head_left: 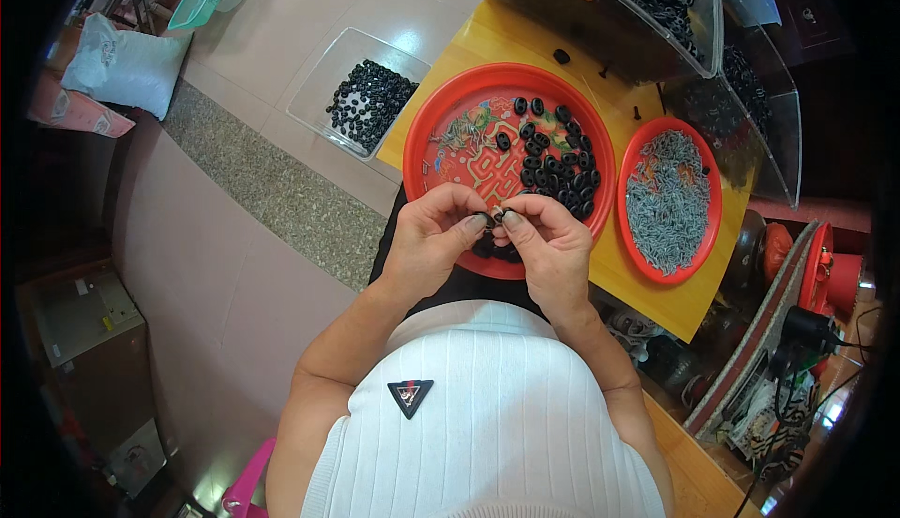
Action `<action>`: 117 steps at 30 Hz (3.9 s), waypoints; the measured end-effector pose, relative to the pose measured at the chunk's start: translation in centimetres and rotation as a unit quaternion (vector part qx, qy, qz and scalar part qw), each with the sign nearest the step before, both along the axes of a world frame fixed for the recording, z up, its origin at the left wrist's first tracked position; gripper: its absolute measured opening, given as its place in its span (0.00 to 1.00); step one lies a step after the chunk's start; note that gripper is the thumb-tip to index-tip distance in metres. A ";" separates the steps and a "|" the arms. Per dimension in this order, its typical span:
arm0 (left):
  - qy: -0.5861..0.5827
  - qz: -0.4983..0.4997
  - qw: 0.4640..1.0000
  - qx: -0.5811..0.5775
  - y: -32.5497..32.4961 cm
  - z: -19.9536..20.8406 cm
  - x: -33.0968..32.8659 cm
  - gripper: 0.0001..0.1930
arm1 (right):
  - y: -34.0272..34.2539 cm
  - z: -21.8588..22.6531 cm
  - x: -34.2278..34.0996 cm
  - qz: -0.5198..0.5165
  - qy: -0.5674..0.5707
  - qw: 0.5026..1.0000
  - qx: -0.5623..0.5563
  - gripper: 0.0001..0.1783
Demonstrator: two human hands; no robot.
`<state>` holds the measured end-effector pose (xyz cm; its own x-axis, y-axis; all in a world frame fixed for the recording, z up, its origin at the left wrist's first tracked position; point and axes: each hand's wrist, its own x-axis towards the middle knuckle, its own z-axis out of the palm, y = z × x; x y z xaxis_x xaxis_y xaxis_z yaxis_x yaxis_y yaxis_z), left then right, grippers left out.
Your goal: Sorting and inspecting small black plastic components at a workbench.
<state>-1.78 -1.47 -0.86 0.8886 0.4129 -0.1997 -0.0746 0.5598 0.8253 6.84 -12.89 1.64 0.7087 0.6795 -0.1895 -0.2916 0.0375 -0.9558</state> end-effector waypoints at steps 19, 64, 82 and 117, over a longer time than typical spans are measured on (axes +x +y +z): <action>-0.002 0.034 0.999 0.008 -0.6 0.9 -0.2 0.12 | 0.0 0.9 0.5 0.038 0.014 0.998 -0.037 0.06; -0.012 -0.045 0.998 0.033 -0.2 0.2 -0.7 0.12 | -0.5 1.4 1.6 0.124 -0.018 0.989 -0.080 0.05; -0.035 -0.006 0.999 0.022 -0.5 -0.5 -1.0 0.13 | -0.7 0.1 2.7 0.127 0.118 0.985 -0.026 0.06; -0.081 0.040 0.994 0.059 -1.7 0.8 0.0 0.13 | -0.8 1.0 3.1 0.143 0.196 0.969 0.047 0.07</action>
<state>-1.76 -3.14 -0.01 0.8688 0.4952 -0.0030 -0.2521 0.4473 0.8581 9.98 -13.71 2.62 0.3743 0.8651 -0.3340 -0.6422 -0.0180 -0.7663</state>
